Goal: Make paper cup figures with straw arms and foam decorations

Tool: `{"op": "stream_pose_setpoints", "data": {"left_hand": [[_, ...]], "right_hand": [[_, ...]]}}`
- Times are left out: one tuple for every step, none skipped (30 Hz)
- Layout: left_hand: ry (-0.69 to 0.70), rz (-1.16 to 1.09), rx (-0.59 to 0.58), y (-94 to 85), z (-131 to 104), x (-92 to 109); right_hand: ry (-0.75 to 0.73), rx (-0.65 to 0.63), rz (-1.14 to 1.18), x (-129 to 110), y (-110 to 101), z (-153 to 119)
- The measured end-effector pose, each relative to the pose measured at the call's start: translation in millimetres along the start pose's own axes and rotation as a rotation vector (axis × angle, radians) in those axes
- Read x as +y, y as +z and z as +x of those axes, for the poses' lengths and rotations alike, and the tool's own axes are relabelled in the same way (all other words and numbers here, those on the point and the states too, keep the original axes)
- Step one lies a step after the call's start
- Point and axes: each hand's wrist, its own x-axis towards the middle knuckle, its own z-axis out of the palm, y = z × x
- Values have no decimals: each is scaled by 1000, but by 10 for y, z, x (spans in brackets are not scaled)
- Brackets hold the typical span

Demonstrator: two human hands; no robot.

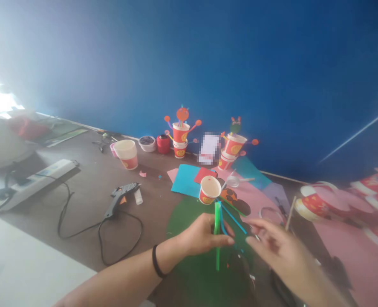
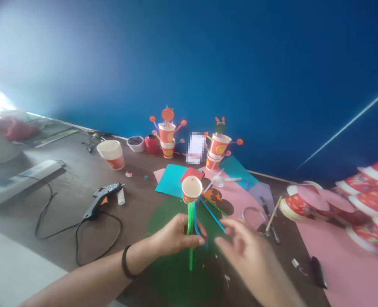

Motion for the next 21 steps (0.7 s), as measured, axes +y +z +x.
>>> {"op": "stream_pose_setpoints", "data": {"left_hand": [[27,24,-38,-4,-20,20],[56,42,-71,-12,-38,37],[81,55,-93,-24,-53,49],[99,62,-108,-40,-62,57],[104,60,-121,-58,-64,59],[103,46,-123,-77,-59,58],[107,19,-100,-99,-45,54],[120,-18,-42,-121,-24,48],[146,-59,55,-145,5,40],[181,-95,190,-171,39,31],[220,-121,345,-198,78,18],[252,-133,495,-227,120,1],[268,-128,609,-257,162,-23],[271,-109,673,-287,204,-55],[271,-84,693,-315,244,-95],[267,-43,677,-341,282,-142],[264,6,652,-363,316,-192],[268,56,631,-382,348,-244],[272,101,611,-396,377,-293],[275,139,594,-406,402,-338],[280,170,579,-413,425,-377]], "right_hand": [[-62,-28,71,-195,68,61],[-119,-42,135,-361,139,121],[-142,-49,174,-488,203,181],[-176,-83,211,-574,254,240],[-189,-109,260,-621,286,298],[-187,-125,322,-637,298,356],[-171,-115,403,-629,289,413],[-139,-60,495,-608,262,469],[-96,40,589,-584,222,523],[-53,179,678,-564,175,577],[-20,346,749,-553,127,630],[-5,516,792,-552,83,682],[-5,667,801,-560,50,732],[-16,772,781,-575,31,782],[-33,825,741,-593,29,830],[-50,836,688,-610,43,878],[-68,818,624,-623,72,924],[-91,791,555,-630,114,969],[-117,767,480,-632,166,1010],[-144,735,406,-630,221,1048],[-165,697,340,-625,277,1080]]}}
